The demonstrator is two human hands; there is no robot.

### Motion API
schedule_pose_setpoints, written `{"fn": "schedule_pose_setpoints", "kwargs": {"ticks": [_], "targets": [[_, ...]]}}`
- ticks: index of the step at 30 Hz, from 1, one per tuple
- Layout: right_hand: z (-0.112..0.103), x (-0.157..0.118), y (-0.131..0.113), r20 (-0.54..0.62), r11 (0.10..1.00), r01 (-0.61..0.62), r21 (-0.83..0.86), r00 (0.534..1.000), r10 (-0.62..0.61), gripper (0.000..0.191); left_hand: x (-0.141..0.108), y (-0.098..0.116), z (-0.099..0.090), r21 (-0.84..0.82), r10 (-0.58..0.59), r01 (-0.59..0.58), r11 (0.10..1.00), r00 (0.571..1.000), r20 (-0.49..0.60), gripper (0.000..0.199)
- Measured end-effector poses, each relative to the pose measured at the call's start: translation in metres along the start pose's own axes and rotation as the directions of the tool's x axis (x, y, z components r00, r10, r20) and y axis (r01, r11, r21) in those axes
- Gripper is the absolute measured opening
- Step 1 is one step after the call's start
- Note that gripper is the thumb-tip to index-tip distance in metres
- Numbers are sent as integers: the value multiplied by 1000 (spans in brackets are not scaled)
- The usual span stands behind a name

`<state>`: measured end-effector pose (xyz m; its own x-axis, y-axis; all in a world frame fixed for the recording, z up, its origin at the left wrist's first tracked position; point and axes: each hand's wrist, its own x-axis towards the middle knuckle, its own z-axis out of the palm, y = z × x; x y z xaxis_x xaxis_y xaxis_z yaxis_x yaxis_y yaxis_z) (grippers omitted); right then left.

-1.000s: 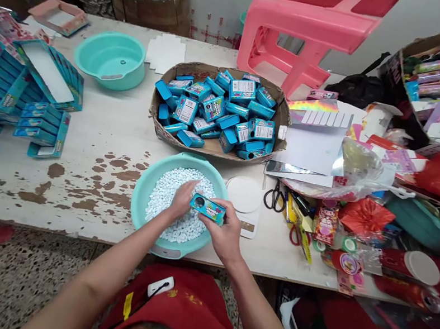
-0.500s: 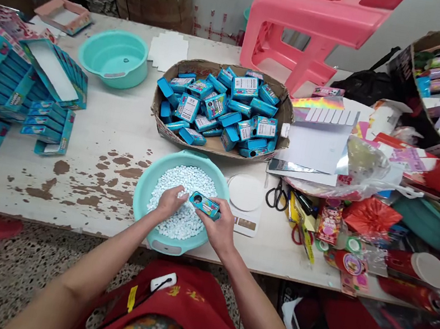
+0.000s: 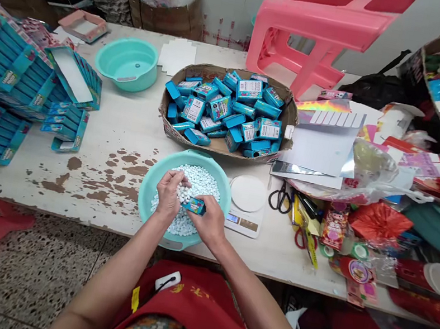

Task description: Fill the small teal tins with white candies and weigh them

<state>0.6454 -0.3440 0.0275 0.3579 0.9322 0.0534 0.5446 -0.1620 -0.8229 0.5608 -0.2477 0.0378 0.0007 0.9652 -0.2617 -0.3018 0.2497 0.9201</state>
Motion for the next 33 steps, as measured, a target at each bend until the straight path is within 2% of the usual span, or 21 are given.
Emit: {"fn": "schedule_pose_setpoints", "kwargs": {"ticks": [2, 5, 11, 14, 20, 25, 31, 33], "targets": [[-4, 0, 1, -2, 1000, 3, 13, 1000, -3, 24, -2, 0, 4, 1, -19, 19, 1000, 999, -51, 26], [-8, 1, 3, -5, 998, 9, 61, 1000, -9, 24, -9, 0, 9, 0, -4, 4, 1000, 998, -69, 28], [-10, 4, -1, 11, 992, 14, 126, 1000, -15, 25, -18, 8, 16, 89, 132, -129, 988, 991, -28, 30], [-9, 7, -7, -24, 991, 15, 134, 1000, -12, 26, -15, 13, 17, 93, 120, -118, 989, 993, -21, 33], [4, 12, -17, -86, 993, -9, 116, 996, 19, 25, 0, 19, 15, 104, 31, -44, 994, 992, 120, 37], [19, 12, -25, -136, 979, -55, 195, 987, 83, 25, 15, 27, 6, 41, -31, 22, 999, 974, 225, 38], [34, 9, -34, -192, 952, -115, 285, 966, 174, 29, 14, 29, -4, 174, -1, -63, 983, 939, 343, 40], [36, 9, -33, -195, 946, -132, 296, 961, 195, 30, 12, 29, -3, 152, 16, -68, 986, 947, 320, 40]]}}
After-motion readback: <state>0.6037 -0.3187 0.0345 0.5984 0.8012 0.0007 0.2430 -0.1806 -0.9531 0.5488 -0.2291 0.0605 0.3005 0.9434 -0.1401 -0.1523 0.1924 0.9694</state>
